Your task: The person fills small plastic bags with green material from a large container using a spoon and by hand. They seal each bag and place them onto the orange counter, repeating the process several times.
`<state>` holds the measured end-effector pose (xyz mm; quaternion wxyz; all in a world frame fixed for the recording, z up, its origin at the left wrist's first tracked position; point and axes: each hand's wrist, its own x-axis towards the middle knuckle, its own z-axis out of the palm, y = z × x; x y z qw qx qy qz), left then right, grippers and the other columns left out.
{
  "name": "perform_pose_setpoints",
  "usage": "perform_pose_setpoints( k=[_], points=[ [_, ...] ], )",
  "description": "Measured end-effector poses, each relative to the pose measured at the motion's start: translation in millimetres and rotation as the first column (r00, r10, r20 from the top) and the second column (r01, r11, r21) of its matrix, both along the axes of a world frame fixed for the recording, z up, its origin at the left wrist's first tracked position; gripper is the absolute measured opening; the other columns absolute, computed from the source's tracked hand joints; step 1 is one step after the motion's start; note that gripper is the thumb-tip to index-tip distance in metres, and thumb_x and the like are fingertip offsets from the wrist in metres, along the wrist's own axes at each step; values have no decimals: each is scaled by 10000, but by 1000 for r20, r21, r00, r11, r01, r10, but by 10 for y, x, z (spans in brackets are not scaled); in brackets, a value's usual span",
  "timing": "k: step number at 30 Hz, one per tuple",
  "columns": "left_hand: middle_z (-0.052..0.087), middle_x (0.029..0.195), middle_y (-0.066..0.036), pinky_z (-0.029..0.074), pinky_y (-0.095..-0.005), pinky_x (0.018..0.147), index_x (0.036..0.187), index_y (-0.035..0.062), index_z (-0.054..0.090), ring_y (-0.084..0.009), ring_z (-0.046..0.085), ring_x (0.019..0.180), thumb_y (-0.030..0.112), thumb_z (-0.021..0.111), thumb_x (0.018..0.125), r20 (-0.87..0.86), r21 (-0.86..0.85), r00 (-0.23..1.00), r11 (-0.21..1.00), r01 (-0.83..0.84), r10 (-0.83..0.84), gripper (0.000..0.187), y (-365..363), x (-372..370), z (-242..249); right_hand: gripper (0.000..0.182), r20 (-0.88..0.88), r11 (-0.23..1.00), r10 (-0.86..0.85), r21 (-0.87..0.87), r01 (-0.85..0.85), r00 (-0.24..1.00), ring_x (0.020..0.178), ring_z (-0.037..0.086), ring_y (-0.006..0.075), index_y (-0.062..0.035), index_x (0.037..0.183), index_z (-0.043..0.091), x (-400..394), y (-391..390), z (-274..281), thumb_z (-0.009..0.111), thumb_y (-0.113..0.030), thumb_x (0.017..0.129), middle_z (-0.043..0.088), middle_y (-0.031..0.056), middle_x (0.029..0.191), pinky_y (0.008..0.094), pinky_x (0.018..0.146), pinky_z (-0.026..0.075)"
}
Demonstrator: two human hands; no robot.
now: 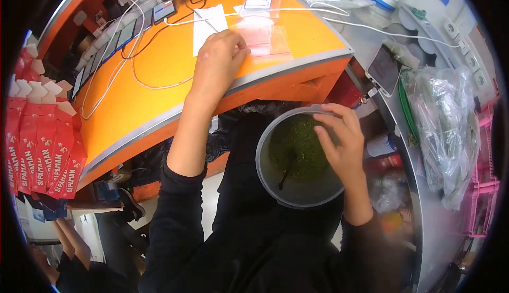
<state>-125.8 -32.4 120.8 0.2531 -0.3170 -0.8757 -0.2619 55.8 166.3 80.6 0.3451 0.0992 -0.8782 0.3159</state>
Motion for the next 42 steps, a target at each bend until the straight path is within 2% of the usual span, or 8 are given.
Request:
perform_pose_setpoints(
  k=[17,23,27,30,33,36,41,42],
  points=[
    [640,778,-185,485,-445,700,807,19,655,-361,617,745,164,551,813,70,-73,991,991,-108,113,178,41,67,85,159,198,980,156,-157,-125,968,964,565,267,-36,928,655,150,-107,-284,658,-70,773,592,87,1020,354,840,446],
    [635,797,-119,485,-305,679,844,32,660,-235,609,701,35,652,765,-435,212,898,977,26,70,79,16,4,123,191,204,980,155,-156,-124,967,981,558,275,-36,958,651,194,-106,-312,662,-72,771,585,96,1040,355,848,443],
    [620,757,-62,460,-246,629,801,1,644,-134,582,678,-2,678,746,-180,428,967,870,244,-183,65,65,597,83,236,-53,988,-18,-153,10,998,974,556,263,-46,972,647,219,-97,-170,693,-77,742,575,134,1046,339,829,446],
    [631,772,-35,450,-213,597,813,0,645,-88,574,668,19,687,777,513,743,541,660,109,-666,58,228,1163,-282,234,-127,973,-14,-231,-16,992,871,578,220,-52,907,655,292,-144,-108,736,-52,688,595,118,971,309,741,468],
    [646,808,-67,501,-209,602,881,-8,646,-97,602,683,96,616,876,525,839,79,500,-213,-847,109,322,1289,-812,184,141,923,63,-385,-3,988,696,586,188,-20,843,656,298,-199,-201,745,-25,682,605,80,828,279,640,477],
    [645,803,-56,496,-222,619,902,-16,654,-85,593,687,152,643,866,557,782,-38,539,-313,-830,172,325,1385,-1026,161,292,875,80,-479,73,953,678,582,184,1,834,643,331,-129,-443,735,-44,709,595,88,813,277,631,477],
    [614,694,-40,449,-202,541,742,15,612,-77,559,596,147,689,827,642,746,61,606,-276,-764,175,368,1428,-1409,196,441,982,-24,-157,103,897,637,570,159,-7,835,631,384,-291,-600,742,-131,731,618,76,774,273,571,449],
    [610,682,-37,442,-199,532,729,19,609,-71,553,589,154,697,820,653,738,38,625,-257,-756,185,358,1425,-1436,197,489,946,69,-310,99,869,618,562,147,0,827,625,394,-288,-657,737,-137,740,617,73,754,271,562,445]
  ],
)
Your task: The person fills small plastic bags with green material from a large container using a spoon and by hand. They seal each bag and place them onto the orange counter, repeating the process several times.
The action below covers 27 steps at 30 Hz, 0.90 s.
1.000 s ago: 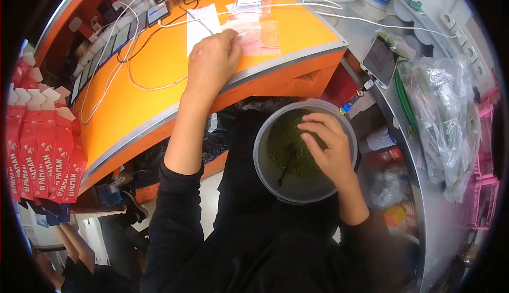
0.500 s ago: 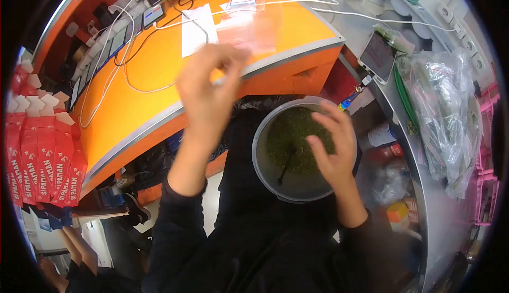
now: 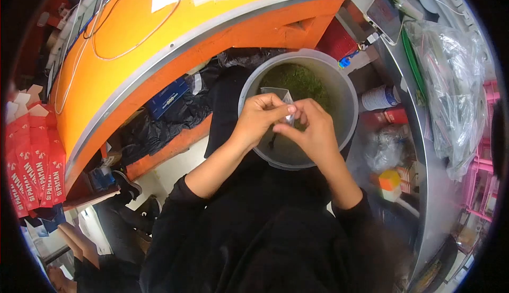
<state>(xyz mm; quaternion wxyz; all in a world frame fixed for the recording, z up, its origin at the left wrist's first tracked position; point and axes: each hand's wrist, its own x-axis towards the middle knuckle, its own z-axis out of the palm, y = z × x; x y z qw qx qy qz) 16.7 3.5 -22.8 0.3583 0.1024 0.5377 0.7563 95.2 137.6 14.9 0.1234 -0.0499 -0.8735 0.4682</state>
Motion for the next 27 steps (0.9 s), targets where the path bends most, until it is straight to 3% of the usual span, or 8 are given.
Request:
perform_pose_setpoints(
  k=[3,6,9,13,16,20,24,27],
  points=[
    [583,624,-9,411,-183,498,671,54,586,-46,517,552,195,714,809,-11,-41,999,998,52,-53,236,-25,-42,-63,175,36,902,54,-430,-33,998,539,519,95,21,789,604,-19,46,-158,674,-139,799,616,66,670,256,519,424],
    [556,578,-28,399,-228,486,645,27,562,-68,509,540,160,679,824,-77,-126,995,991,55,-65,252,9,-10,-85,120,105,973,0,-228,24,995,544,542,111,16,781,607,-8,133,-180,617,-98,815,612,98,673,268,524,429],
    [516,556,-87,394,-300,491,640,-16,524,-132,514,520,109,644,801,-605,-263,795,952,-154,-38,237,53,47,-142,81,-104,976,-130,163,146,986,584,569,224,-3,794,611,-69,83,-272,590,-82,791,576,113,662,328,560,455],
    [495,581,-153,401,-357,516,619,-40,499,-234,514,517,69,614,722,-654,-320,756,917,-239,-31,189,-3,159,-112,105,-264,926,-51,348,144,963,670,568,279,-43,844,619,-108,100,-293,596,-89,753,589,89,757,371,603,470],
    [527,557,-169,423,-364,518,610,-35,538,-274,542,508,98,615,706,-508,-496,823,868,-36,-256,181,-142,-63,10,175,-138,777,322,603,-178,937,731,551,229,-85,882,625,41,119,-137,619,-117,710,580,49,874,347,628,465],
    [572,589,-184,459,-384,547,618,-37,576,-298,601,567,191,637,688,-398,-685,580,651,327,-711,247,-243,-217,257,188,-45,431,681,832,-351,731,778,501,163,-93,860,629,232,94,-28,624,-163,686,515,11,889,294,657,439],
    [632,704,-130,477,-348,636,700,-10,593,-216,633,699,148,680,706,-470,-767,423,595,238,-775,180,-371,-268,564,168,19,646,648,515,-564,761,666,620,171,-91,918,637,316,82,-36,612,-119,754,624,32,843,299,552,485],
    [627,930,-89,474,-333,775,988,13,573,-208,608,900,272,751,732,-587,-370,587,830,417,-557,405,-472,-150,403,217,-76,786,587,293,-545,806,758,649,208,-91,996,636,229,20,6,608,-94,780,638,47,906,327,619,517]
  ],
)
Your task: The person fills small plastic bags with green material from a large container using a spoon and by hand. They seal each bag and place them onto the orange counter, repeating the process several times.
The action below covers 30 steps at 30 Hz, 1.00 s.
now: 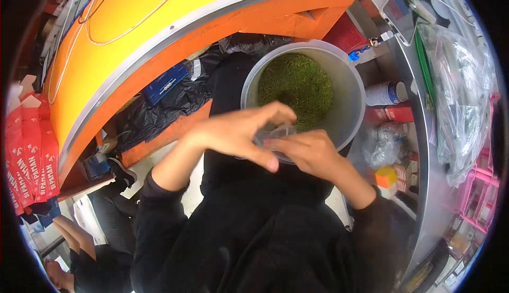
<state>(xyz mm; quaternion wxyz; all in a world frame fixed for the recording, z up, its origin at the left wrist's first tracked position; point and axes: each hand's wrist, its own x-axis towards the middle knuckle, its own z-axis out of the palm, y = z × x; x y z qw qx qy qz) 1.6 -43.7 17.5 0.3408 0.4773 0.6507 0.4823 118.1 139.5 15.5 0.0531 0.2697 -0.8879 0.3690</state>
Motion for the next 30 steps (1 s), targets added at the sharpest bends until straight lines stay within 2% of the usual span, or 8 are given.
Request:
perform_pose_setpoints(
  k=[3,4,7,12,18,23,28,30],
  points=[
    [615,879,-57,458,-268,774,1069,22,541,-154,597,843,272,720,785,111,-37,958,964,-263,265,419,-112,130,-129,241,-233,950,-197,-284,127,952,737,648,269,-81,1060,622,-297,-76,-139,590,-86,821,649,82,896,381,658,525],
    [611,873,-46,454,-266,778,1081,22,540,-142,593,834,246,703,800,260,-34,882,917,-398,393,394,-184,55,-185,253,-18,905,-361,-250,345,932,739,646,312,-68,1092,601,-345,-47,-188,572,-95,842,653,114,891,410,671,519],
    [596,887,-34,450,-264,787,1129,15,533,-122,586,808,168,660,833,627,26,572,720,-693,528,356,-323,-83,-226,322,445,816,-579,306,491,684,792,635,416,9,1194,483,-496,-81,-460,477,-118,898,642,242,876,473,713,504],
    [570,925,-79,427,-384,898,1154,-23,521,-224,572,934,435,491,911,847,127,417,637,-760,330,520,-578,-114,-314,350,441,742,-603,616,264,665,823,631,430,72,1172,434,-504,-29,-970,457,-152,904,622,299,873,482,724,510],
    [585,939,-99,439,-396,908,1138,-24,532,-242,585,916,394,527,891,905,79,310,601,-796,292,486,-644,-106,-492,256,444,780,-531,589,212,722,830,636,424,53,1069,499,-474,-77,-1116,490,-54,837,641,262,871,475,738,521],
    [582,934,-106,444,-414,905,1171,-54,516,-252,593,905,342,543,858,916,48,257,552,-833,309,505,-709,-106,-385,125,111,499,-657,805,320,745,783,679,286,-26,735,667,-604,56,-786,558,-74,773,668,167,834,385,622,557],
    [580,935,-97,458,-389,862,1105,-20,545,-233,580,874,299,560,858,950,73,238,601,-796,199,403,-578,-91,-483,109,-255,454,-452,759,466,855,689,669,245,-60,716,676,-838,-3,-1183,579,-103,742,659,119,769,355,596,551],
    [571,941,-92,456,-370,841,1125,-11,527,-223,573,872,257,573,862,939,83,260,588,-805,224,378,-629,-91,-456,130,169,599,-460,784,164,872,782,672,274,-32,789,669,-600,-36,-1211,556,-86,756,665,144,796,384,636,547]
  ],
)
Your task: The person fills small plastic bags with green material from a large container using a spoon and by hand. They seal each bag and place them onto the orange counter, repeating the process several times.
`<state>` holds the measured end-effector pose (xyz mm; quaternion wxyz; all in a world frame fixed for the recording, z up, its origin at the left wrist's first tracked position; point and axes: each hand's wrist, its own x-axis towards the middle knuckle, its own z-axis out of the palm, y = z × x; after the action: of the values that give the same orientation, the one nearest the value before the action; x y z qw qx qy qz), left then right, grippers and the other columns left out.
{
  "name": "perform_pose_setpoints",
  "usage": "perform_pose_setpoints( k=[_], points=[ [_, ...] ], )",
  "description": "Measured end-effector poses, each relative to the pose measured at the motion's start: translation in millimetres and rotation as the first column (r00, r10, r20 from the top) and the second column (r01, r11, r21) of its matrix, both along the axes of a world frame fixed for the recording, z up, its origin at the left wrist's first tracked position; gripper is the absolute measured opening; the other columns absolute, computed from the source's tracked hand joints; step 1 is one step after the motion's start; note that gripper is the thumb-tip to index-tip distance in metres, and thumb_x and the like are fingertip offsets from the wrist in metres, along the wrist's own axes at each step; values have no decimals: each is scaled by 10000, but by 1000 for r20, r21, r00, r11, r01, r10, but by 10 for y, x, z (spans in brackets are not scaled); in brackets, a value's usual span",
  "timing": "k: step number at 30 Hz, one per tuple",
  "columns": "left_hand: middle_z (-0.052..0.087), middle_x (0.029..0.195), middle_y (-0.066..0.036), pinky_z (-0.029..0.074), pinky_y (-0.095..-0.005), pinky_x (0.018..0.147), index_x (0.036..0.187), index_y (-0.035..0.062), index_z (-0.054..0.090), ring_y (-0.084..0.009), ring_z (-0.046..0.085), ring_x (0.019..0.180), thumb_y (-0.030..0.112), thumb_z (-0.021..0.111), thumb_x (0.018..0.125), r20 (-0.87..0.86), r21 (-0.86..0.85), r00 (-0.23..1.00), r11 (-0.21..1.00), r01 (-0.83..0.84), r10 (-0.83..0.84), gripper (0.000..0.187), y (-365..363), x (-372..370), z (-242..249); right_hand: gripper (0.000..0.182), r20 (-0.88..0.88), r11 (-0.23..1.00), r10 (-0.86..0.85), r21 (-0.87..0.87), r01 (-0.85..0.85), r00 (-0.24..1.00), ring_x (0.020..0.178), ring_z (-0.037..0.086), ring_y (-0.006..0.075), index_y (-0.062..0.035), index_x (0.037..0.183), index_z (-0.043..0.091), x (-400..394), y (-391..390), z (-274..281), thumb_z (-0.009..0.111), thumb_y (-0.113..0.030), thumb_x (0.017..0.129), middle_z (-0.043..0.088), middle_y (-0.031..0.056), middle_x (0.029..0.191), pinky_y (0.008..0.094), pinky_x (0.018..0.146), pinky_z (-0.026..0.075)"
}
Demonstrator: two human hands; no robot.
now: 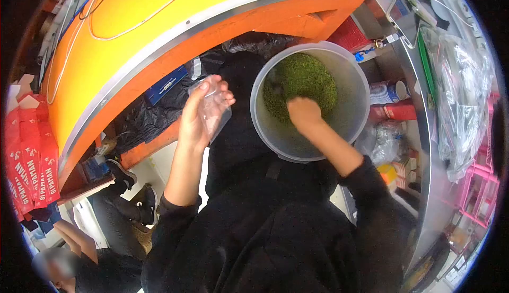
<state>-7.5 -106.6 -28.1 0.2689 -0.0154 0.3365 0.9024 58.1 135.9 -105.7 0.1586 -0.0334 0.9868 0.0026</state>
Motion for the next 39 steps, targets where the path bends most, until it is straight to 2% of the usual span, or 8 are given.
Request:
perform_pose_setpoints(
  k=[3,7,14,22,27,32,36,39],
  points=[
    [557,968,-89,448,-363,853,1178,-10,494,-223,568,889,206,563,855,-42,-76,997,995,-71,68,394,-141,-18,-1,186,51,930,-115,-346,125,992,810,663,279,-19,934,651,297,69,181,518,-76,817,656,165,795,382,674,521],
    [532,975,-65,440,-349,866,1222,-20,459,-219,563,906,75,550,807,-148,-137,989,991,6,-26,435,2,28,-38,191,171,523,-329,-786,330,929,656,602,185,-28,998,624,479,231,226,484,-103,892,602,103,705,325,608,466],
    [516,981,-40,393,-284,799,1170,38,477,-175,521,900,201,644,796,-290,-403,951,915,-21,-105,441,193,71,104,187,239,279,-448,-878,389,862,562,481,102,-43,1024,615,596,174,297,486,-126,917,516,30,620,268,539,398],
    [518,953,-18,389,-254,782,1144,47,496,-127,506,899,150,712,760,-356,-472,924,880,-50,-138,452,274,108,69,189,209,349,-432,-858,376,878,604,446,58,-31,1003,633,657,148,434,484,-99,909,505,-19,669,224,559,381],
    [567,917,-34,427,-271,792,1075,53,539,-136,535,847,190,781,698,-584,-755,705,588,-290,-403,468,410,103,137,185,119,429,-442,-842,326,889,562,516,132,-10,980,641,650,286,535,529,-115,877,568,71,628,273,557,422],
    [578,926,-84,430,-359,782,1112,76,546,-261,542,875,198,810,611,-669,-707,329,434,-559,-667,579,583,3,403,194,98,396,-442,-871,292,892,592,541,112,-3,960,656,610,669,1337,529,-91,842,619,90,689,262,576,439],
    [572,901,-98,387,-382,803,1133,93,527,-286,545,923,194,798,616,-626,-696,145,465,-547,-766,593,867,83,480,219,10,711,-252,-676,193,968,609,630,247,-24,950,666,508,643,1704,553,-110,784,650,150,750,342,570,486],
    [562,887,-107,398,-398,769,1093,58,518,-292,544,926,190,782,637,-660,-681,120,523,-513,-741,543,1148,243,315,201,-336,910,-84,-410,-66,938,614,636,268,-39,922,672,465,325,1554,583,-121,761,632,137,704,393,580,498]
  ],
)
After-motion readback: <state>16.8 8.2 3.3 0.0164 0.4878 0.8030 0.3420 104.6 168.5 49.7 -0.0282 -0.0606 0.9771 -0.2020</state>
